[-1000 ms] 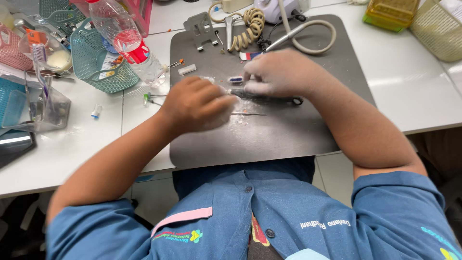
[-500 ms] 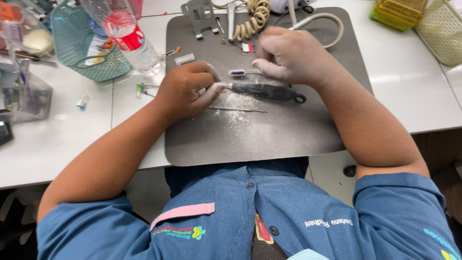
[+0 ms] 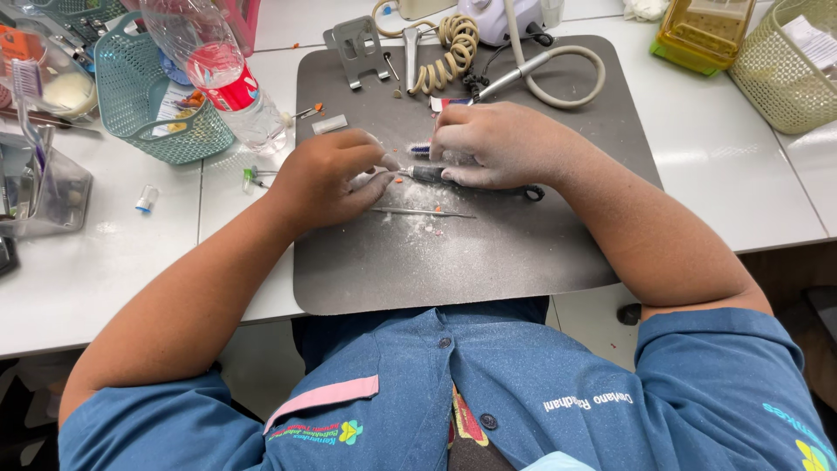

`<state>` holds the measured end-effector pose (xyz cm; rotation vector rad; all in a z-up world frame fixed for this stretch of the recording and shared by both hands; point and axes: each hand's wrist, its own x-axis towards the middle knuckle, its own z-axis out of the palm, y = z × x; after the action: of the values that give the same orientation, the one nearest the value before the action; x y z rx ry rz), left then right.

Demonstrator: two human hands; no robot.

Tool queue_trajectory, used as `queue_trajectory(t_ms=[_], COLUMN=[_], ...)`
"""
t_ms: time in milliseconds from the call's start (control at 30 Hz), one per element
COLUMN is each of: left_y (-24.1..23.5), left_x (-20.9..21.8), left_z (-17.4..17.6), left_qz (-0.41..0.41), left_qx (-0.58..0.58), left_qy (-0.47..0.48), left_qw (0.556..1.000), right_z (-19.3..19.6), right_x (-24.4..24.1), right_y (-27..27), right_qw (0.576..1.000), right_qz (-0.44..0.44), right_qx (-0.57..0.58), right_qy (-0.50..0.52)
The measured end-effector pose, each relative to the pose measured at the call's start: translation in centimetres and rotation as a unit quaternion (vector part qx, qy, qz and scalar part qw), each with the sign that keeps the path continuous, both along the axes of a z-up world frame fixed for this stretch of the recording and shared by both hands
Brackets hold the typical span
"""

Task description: The person holds a yellow dental model and uses a rotary tool to grind and shape its surface. They then use a toothbrush to clean the model and swap the rotary tool bit before continuing to grind the model.

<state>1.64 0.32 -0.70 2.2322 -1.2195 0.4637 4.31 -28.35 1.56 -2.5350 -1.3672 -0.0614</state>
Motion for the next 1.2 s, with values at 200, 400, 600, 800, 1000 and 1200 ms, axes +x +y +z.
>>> queue_trajectory(t_ms=[200, 400, 600, 800, 1000, 1200], left_y=[0.0, 0.0, -0.2, -0.3, -0.6, -0.2], left_x=[0.0, 0.0, 0.0, -0.2, -0.4, -0.3], left_z=[-0.2, -0.1, -0.3, -0.1, -0.2, -0.4], left_qz=[-0.019, -0.027, -0.026, -0.013, -0.008, -0.029], left_qx=[0.008, 0.020, 0.025, 0.013, 0.017, 0.003], left_qy=[-0.020, -0.032, -0.040, -0.032, -0.053, -0.084], left_qw=[1.000, 0.999, 0.999, 0.999, 0.998, 0.996], right_z=[-0.3, -0.1, -0.4, -0.2, 0.0, 0.0], right_x=[0.3, 0.1, 0.3, 0.5, 0.7, 1.0], right_y=[-0.2, -0.4, -0.6, -1.1, -1.5, -1.9], right_qw=[1.000, 1.000, 1.000, 0.999, 0.998, 0.999], right_qz=[0.007, -0.023, -0.016, -0.040, -0.049, -0.020], right_qx=[-0.001, -0.014, -0.001, 0.010, 0.008, 0.043], right_qy=[-0.001, -0.003, -0.011, -0.025, -0.032, -0.009])
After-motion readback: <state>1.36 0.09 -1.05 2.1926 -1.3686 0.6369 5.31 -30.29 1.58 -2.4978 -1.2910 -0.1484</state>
